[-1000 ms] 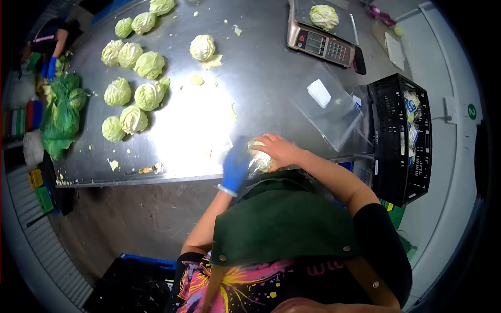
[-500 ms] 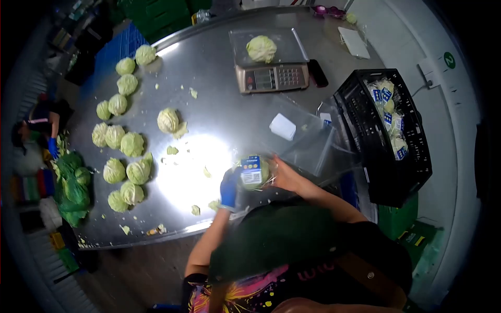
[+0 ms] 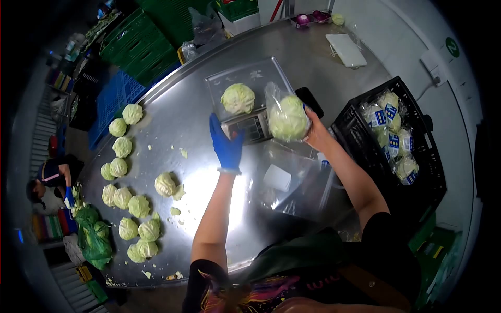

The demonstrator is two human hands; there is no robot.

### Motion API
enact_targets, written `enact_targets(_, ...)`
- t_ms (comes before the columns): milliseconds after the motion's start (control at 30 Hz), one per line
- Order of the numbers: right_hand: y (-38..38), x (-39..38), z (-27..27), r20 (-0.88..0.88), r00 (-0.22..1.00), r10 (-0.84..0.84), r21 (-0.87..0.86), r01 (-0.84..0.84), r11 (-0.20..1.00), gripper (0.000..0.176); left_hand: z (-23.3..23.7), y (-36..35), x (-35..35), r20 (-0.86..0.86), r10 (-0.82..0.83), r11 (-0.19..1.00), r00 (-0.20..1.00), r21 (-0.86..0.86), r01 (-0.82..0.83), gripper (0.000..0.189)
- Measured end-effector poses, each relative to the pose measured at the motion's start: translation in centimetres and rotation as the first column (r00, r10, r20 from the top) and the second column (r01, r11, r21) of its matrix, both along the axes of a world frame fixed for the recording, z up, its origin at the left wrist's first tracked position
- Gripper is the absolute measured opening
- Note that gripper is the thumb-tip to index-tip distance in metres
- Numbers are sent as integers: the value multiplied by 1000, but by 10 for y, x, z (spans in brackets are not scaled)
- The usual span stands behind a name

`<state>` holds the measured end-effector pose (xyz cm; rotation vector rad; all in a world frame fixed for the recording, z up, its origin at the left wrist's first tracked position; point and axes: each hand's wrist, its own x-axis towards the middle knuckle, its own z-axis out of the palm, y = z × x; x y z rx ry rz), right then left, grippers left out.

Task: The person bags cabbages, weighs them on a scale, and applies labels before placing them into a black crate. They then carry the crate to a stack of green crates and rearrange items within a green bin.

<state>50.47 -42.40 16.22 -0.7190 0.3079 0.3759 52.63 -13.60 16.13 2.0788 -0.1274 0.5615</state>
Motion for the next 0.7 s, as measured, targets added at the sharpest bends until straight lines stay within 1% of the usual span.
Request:
enact_targets(33,-3,26,4,21,1000,-10,-20,10,1000,58,-1,-7,25,-1,-1,1000,1000,-4,1,96)
enact_targets(100,-3,71,6,40,999,-25,-39,26,999,56,-5,-20,67,48,10,997,999,76,-14,110)
enact_targets(133,-2,92,7,28,1000,12,-115,-9,993,56,-8,-27,83,48,3,997,999,76,-7,110)
enact_targets(167,-5,112,5,11,999,50,-189,-47,981,56,-14,-34,96,10,38,987,999,153,-39,115)
enact_targets(200,-5,135,-6,-34,998,61,-348,-69,935,71,-17,-40,106,-30,77,971,997,230,-68,119)
enact_targets(233,-7,149,-18,-43,997,57,-348,-68,935,71,-21,-43,113,-38,72,971,997,230,-62,119)
enact_targets(267,-2,158,-22,-46,998,42,-508,-59,860,80,-19,-45,118,-82,43,989,996,146,-31,118)
enact_targets(300,5,164,-21,-48,998,29,-651,-53,757,90,-23,-46,123,-123,11,998,992,60,-4,116)
enact_targets(333,9,166,-20,-51,996,74,-671,-89,736,104,-25,-45,130,-134,8,998,991,62,0,116)
enact_targets(367,7,169,-19,-65,996,68,-666,-94,740,104,-32,-39,136,-126,-19,999,992,30,23,112)
enact_targets(400,4,173,-16,-87,986,142,-692,-162,704,107,-42,-31,141,-118,-44,999,992,-3,44,107)
enact_targets(433,0,177,-11,-107,971,214,-714,-225,663,109,-50,-23,144,-130,-47,999,990,1,48,107)
enact_targets(467,-4,177,7,-190,953,236,-805,-289,518,110,-62,-12,151,-132,-52,988,990,-152,31,98)
enact_targets(500,-16,186,-3,-59,979,195,-961,-109,255,107,-64,-2,157,-134,-56,953,989,-302,13,90)
enact_targets(533,-28,192,-13,75,977,199,-996,85,-42,104,-66,12,158,-187,-94,871,978,-492,-10,80)
enact_targets(567,-34,185,1,226,948,222,-960,255,-112,101,-68,28,150,-238,-137,750,962,-659,-56,70)
enact_targets(600,-38,176,23,361,897,257,-895,410,-175,98,-66,44,132,-197,-368,296,909,-951,-86,59)
enact_targets(633,-42,174,31,342,905,255,-905,390,-171,98,-43,51,105,-76,-444,139,893,-990,-15,65)
enact_targets(667,-45,175,33,386,828,407,-868,475,-145,97,-34,60,78,203,-475,-208,856,-971,115,63)
enact_targets(700,-46,175,35,427,723,543,-822,561,-100,97,-38,70,56,243,-362,-308,900,-942,131,64)
